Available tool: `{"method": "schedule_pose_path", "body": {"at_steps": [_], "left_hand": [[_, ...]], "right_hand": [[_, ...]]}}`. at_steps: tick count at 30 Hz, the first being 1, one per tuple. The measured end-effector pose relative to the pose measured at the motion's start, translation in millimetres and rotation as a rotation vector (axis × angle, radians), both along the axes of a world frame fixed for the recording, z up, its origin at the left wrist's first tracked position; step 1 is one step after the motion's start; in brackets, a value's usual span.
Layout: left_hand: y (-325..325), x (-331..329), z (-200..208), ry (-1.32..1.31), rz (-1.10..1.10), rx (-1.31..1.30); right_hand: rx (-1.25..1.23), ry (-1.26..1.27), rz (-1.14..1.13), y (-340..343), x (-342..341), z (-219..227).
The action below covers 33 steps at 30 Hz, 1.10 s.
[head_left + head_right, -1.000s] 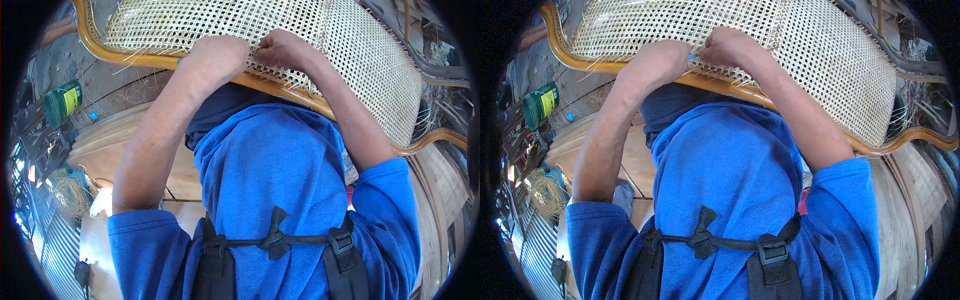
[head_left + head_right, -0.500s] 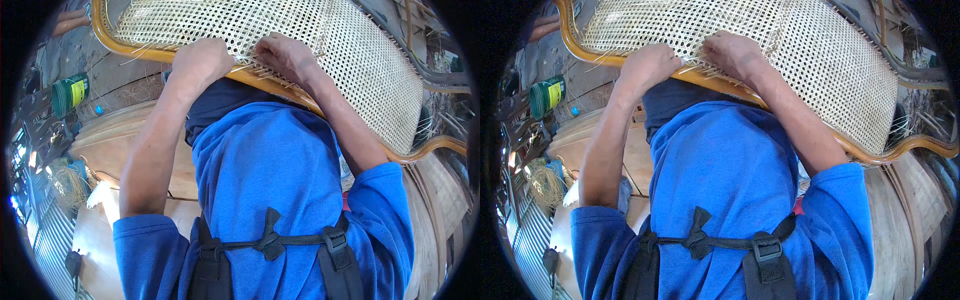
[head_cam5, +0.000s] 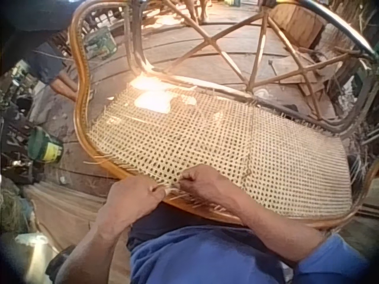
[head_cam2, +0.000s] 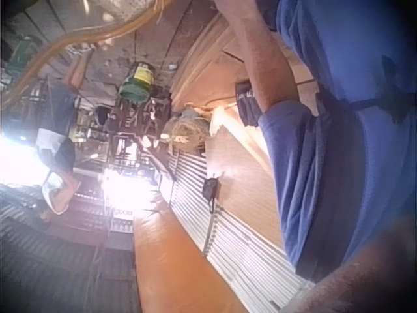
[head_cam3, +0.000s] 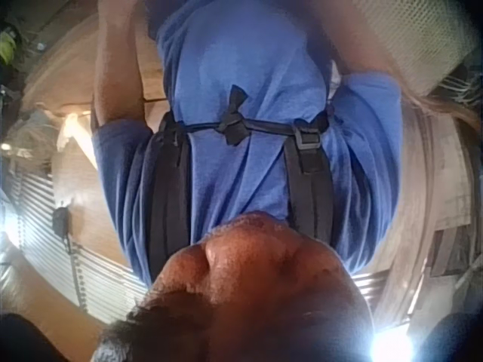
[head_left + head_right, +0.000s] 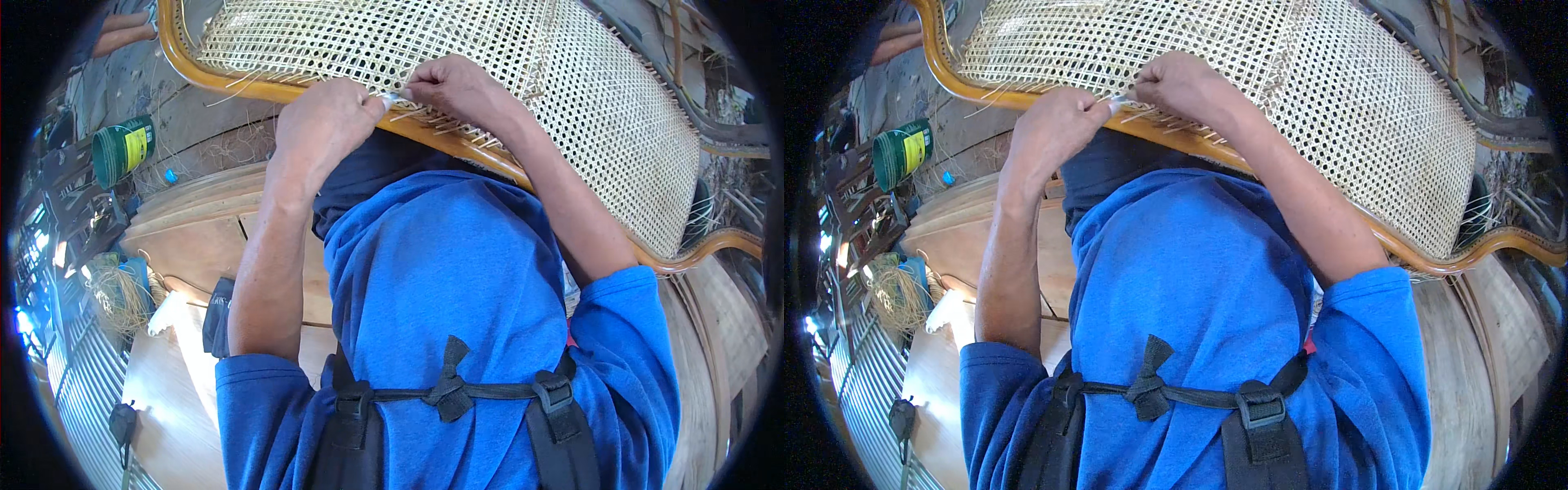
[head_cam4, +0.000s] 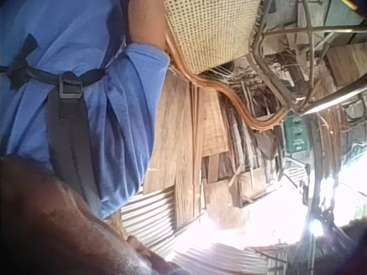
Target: Weaving rattan or cane strips into the back of a wooden chair frame.
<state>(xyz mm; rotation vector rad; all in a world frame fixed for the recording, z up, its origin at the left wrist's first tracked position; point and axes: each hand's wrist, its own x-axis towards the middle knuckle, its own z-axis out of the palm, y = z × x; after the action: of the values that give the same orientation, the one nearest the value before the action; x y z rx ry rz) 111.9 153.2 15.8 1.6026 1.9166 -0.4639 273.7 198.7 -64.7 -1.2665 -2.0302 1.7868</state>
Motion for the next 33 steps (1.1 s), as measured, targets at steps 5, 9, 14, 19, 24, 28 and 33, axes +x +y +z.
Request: {"method": "schedule_pose_path", "body": {"at_steps": [5, 9, 14, 19, 24, 28, 33], "left_hand": [[-7.7, -11.8, -26.7, -0.033, -0.093, 0.134], [8.2, -7.4, -26.0, -0.009, -0.239, 0.114], [27.5, 2.2, -9.9, 0.078, -0.505, 0.14], [42.8, 13.3, -2.8, 0.133, -0.683, 0.091], [53.2, 30.6, -2.1, 0.184, -0.8, 0.017], [55.3, 41.8, 2.6, 0.241, -0.817, -0.097], [54.7, 35.5, -2.2, 0.198, -0.788, -0.126]], "right_hand": [[0.228, -0.266, 0.1, -8.1, 3.3, -4.4], [0.368, -0.369, 0.119, -17.8, 1.6, -2.3], [0.472, -0.255, 0.053, -21.1, 6.9, -14.2], [0.39, -0.237, 0.048, -14.0, 6.9, -10.1], [0.355, -0.056, 0.002, -14.4, 10.3, -26.5], [0.332, -0.041, 0.005, -16.3, 11.4, -29.3], [0.324, -0.044, -0.018, -18.5, 10.7, -28.5]]}}
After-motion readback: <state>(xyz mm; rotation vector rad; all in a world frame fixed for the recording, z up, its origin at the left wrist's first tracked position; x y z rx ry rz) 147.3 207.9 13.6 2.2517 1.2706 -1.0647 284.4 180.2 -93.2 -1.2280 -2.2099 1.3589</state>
